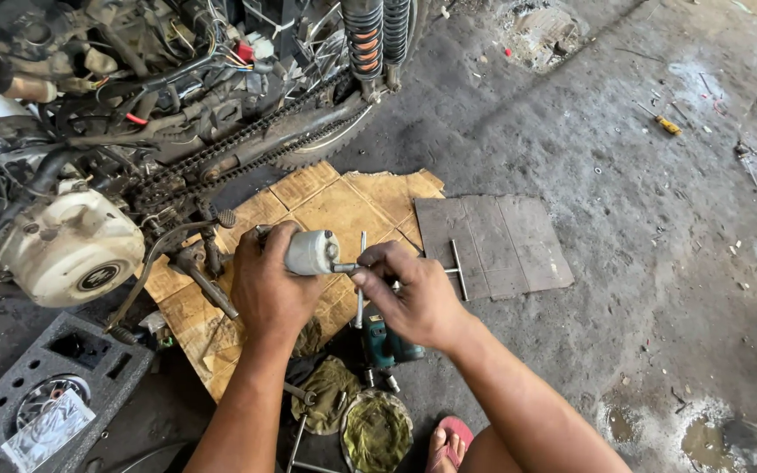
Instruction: Disassembling and inspecting a motorcycle starter motor using hand tools.
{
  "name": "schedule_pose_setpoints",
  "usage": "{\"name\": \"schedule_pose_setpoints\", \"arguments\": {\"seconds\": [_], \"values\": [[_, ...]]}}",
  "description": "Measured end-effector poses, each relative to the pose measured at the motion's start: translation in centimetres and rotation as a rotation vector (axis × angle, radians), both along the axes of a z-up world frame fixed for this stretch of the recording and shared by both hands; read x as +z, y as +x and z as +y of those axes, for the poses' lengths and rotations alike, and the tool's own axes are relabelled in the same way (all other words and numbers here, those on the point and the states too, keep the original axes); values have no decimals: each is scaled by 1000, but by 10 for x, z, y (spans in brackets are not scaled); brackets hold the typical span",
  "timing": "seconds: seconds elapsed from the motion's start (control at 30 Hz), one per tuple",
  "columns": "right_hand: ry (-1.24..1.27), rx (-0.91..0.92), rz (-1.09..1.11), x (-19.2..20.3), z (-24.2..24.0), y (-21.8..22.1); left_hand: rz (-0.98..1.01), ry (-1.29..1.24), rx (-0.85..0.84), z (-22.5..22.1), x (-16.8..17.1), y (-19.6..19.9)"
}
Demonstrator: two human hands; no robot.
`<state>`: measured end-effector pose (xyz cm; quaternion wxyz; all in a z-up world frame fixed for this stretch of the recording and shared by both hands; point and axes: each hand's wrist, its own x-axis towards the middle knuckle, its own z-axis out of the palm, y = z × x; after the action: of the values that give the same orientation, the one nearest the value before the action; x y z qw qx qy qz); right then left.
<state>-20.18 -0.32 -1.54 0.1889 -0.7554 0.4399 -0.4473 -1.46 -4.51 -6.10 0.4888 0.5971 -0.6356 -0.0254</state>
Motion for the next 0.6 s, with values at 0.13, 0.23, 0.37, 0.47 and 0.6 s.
{"name": "schedule_pose_setpoints", "arguments": {"seconds": [0.13, 0.23, 0.37, 0.47, 0.6], "values": [[-52, 173, 13, 27, 0, -6, -25, -33, 65, -2, 1, 6], [-306, 23, 158, 23, -5, -10, -79, -118, 87, -5, -6, 7], [-154, 33, 75, 33, -1, -1, -41, -58, 33, -3, 0, 7], [37, 43, -102, 21, 2, 3, -46, -20, 15, 2, 3, 5], [-16, -2, -35, 17, 1, 4, -36, 7, -16, 2, 2, 2]]}}
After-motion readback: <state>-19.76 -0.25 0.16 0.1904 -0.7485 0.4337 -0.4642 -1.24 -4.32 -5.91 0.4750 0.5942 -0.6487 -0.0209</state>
